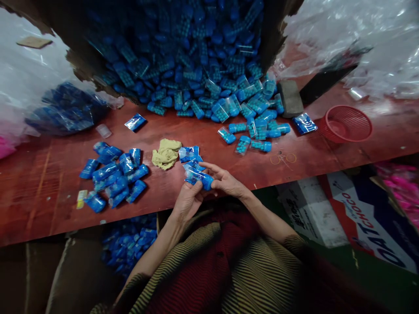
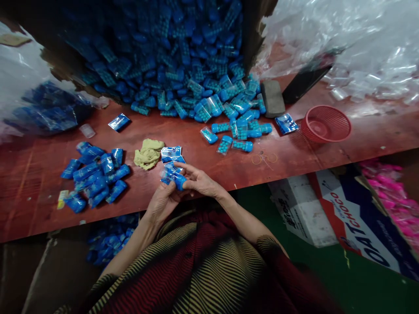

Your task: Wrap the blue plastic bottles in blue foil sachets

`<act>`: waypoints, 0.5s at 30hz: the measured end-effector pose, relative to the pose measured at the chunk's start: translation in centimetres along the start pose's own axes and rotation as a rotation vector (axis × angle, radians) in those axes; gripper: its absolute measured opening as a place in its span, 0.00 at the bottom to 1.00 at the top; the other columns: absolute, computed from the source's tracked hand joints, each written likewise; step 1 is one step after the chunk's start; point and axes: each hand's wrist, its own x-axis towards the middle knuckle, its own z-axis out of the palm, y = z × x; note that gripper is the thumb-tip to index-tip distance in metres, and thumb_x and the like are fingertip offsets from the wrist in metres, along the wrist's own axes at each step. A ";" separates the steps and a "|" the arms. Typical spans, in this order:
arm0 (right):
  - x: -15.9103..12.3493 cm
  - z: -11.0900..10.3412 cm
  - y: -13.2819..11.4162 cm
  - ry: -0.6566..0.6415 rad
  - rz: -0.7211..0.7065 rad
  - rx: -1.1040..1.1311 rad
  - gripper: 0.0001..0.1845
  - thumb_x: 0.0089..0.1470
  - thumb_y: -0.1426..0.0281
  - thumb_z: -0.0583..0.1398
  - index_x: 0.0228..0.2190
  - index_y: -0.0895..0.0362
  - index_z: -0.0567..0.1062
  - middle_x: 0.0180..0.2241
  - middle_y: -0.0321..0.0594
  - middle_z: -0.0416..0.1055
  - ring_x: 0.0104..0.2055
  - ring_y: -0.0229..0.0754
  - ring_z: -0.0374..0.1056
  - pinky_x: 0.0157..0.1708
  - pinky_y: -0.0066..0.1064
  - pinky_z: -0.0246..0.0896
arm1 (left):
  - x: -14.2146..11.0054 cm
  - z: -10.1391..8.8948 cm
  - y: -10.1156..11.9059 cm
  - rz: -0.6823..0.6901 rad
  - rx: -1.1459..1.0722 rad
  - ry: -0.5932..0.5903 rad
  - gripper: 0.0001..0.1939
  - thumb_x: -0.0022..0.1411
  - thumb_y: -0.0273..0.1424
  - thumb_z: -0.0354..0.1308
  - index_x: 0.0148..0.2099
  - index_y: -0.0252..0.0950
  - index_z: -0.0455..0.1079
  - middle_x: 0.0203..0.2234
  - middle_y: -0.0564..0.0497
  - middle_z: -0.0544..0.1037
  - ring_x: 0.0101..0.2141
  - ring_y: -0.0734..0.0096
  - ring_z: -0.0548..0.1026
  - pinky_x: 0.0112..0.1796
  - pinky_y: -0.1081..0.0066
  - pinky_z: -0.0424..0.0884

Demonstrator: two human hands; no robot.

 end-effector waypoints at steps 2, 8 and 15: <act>0.0 0.4 0.5 0.051 -0.039 0.008 0.36 0.45 0.57 0.66 0.55 0.49 0.63 0.38 0.36 0.65 0.27 0.30 0.59 0.19 0.18 0.57 | 0.1 0.2 -0.2 0.010 0.008 0.031 0.18 0.48 0.34 0.68 0.42 0.33 0.72 0.35 0.48 0.80 0.31 0.68 0.78 0.35 0.67 0.76; -0.2 0.7 0.5 0.087 -0.021 0.050 0.30 0.49 0.57 0.63 0.53 0.49 0.66 0.40 0.36 0.67 0.22 0.26 0.57 0.17 0.18 0.57 | 0.5 -0.1 -0.3 -0.013 -0.084 0.064 0.13 0.50 0.31 0.66 0.39 0.34 0.72 0.32 0.51 0.80 0.31 0.70 0.78 0.34 0.71 0.76; 0.0 -0.1 0.0 -0.047 0.030 0.069 0.32 0.50 0.59 0.63 0.56 0.47 0.62 0.43 0.37 0.66 0.25 0.28 0.63 0.20 0.21 0.65 | 0.2 -0.2 -0.2 -0.016 -0.042 0.047 0.13 0.51 0.29 0.65 0.40 0.33 0.71 0.32 0.50 0.80 0.30 0.70 0.78 0.35 0.70 0.76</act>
